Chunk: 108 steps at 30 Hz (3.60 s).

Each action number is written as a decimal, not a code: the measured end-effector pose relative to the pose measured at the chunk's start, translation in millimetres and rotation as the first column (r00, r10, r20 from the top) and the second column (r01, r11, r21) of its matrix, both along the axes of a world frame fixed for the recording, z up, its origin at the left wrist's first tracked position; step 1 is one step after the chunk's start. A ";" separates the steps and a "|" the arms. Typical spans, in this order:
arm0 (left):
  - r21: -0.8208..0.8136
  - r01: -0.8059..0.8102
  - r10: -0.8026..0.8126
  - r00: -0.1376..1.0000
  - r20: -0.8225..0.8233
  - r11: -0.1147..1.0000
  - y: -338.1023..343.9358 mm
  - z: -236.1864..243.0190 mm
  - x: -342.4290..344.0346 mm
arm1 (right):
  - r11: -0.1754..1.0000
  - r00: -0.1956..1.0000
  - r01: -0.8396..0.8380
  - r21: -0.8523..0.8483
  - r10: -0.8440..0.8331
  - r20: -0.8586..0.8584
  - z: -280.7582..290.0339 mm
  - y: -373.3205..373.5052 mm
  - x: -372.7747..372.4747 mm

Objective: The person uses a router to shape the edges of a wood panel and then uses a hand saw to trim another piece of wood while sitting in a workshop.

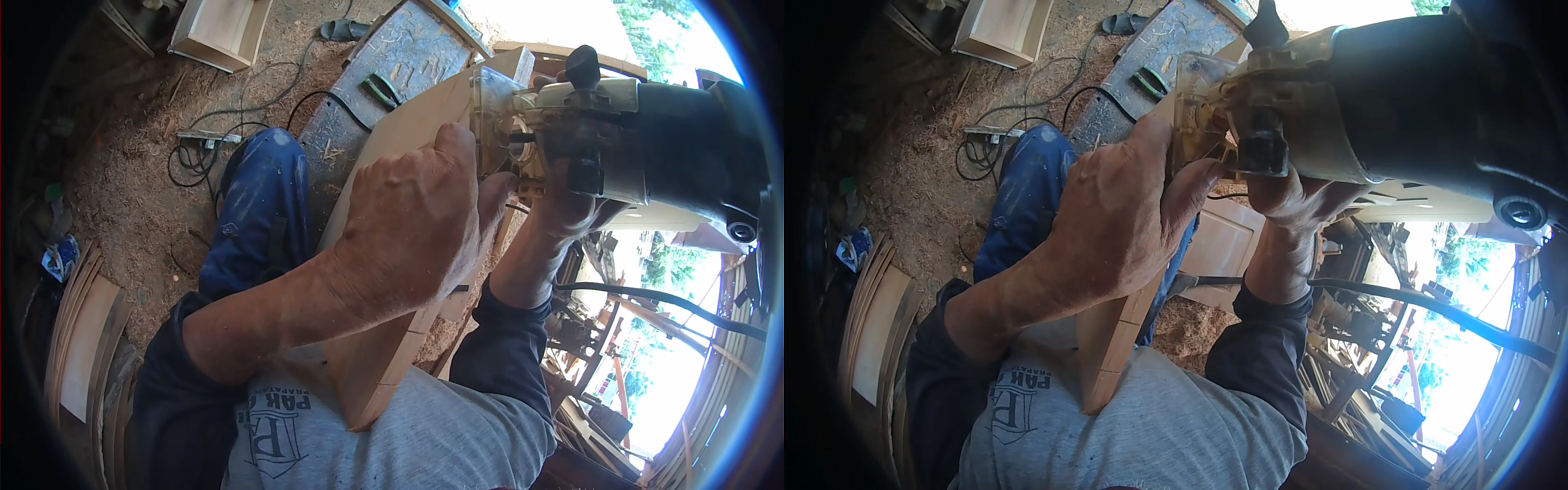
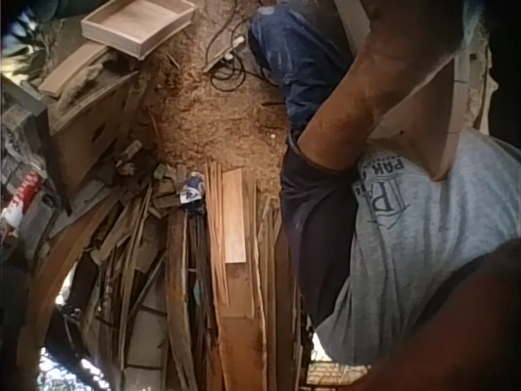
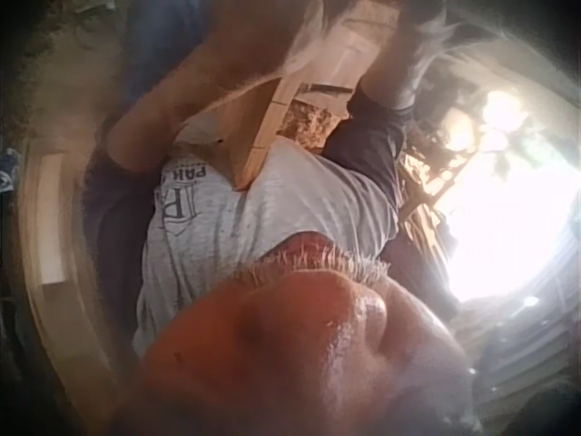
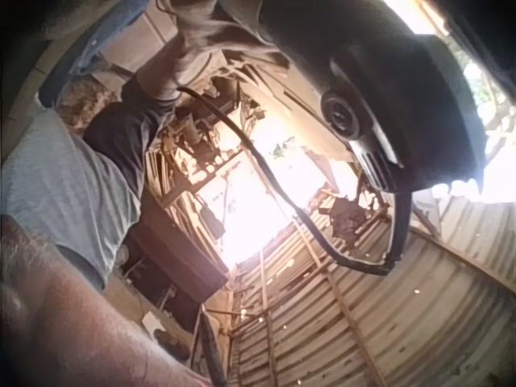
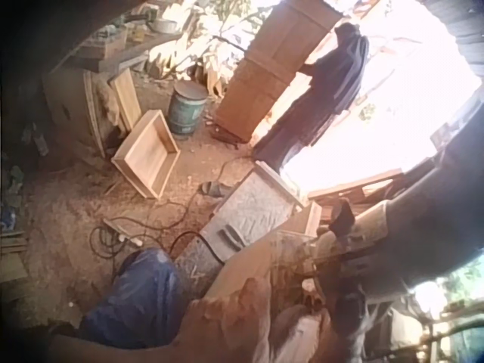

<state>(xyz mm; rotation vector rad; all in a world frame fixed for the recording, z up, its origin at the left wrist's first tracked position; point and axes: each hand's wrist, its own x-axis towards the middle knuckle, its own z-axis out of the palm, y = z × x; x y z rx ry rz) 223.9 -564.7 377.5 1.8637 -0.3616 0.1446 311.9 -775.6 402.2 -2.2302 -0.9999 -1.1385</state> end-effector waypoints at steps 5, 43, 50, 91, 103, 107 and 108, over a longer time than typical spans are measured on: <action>0.003 -0.009 0.009 1.000 -0.014 1.000 -0.6 0.1 -0.8 | 1.000 1.000 -0.019 0.003 0.019 -0.003 2.4 -0.4 0.3; -0.087 -0.071 0.075 0.996 0.050 0.994 -6.3 -7.2 -4.2 | 0.985 0.991 0.003 0.174 0.021 -0.132 0.7 1.0 -11.7; -0.026 -0.055 0.055 0.998 0.007 0.998 -6.3 -4.6 -2.3 | 0.976 0.988 0.007 0.215 0.026 -0.152 -1.5 -1.1 -15.0; 0.121 0.056 -0.056 0.998 -0.008 0.991 -7.0 27.0 19.2 | 0.670 0.980 0.175 0.721 -0.047 -0.194 18.1 -65.4 -90.1; 0.226 0.033 -0.037 0.999 0.013 0.974 -2.7 27.6 4.9 | 0.579 0.977 0.091 0.810 0.108 -0.186 11.6 -61.5 -77.1; 0.358 0.063 -0.090 0.994 0.059 0.931 21.9 33.1 -13.9 | 0.574 0.969 0.069 0.816 0.157 -0.192 18.3 -52.8 -77.0; 0.363 0.061 -0.087 0.995 0.056 0.930 25.4 34.7 -20.4 | 0.577 0.966 0.075 0.813 0.159 -0.202 17.9 -50.3 -80.0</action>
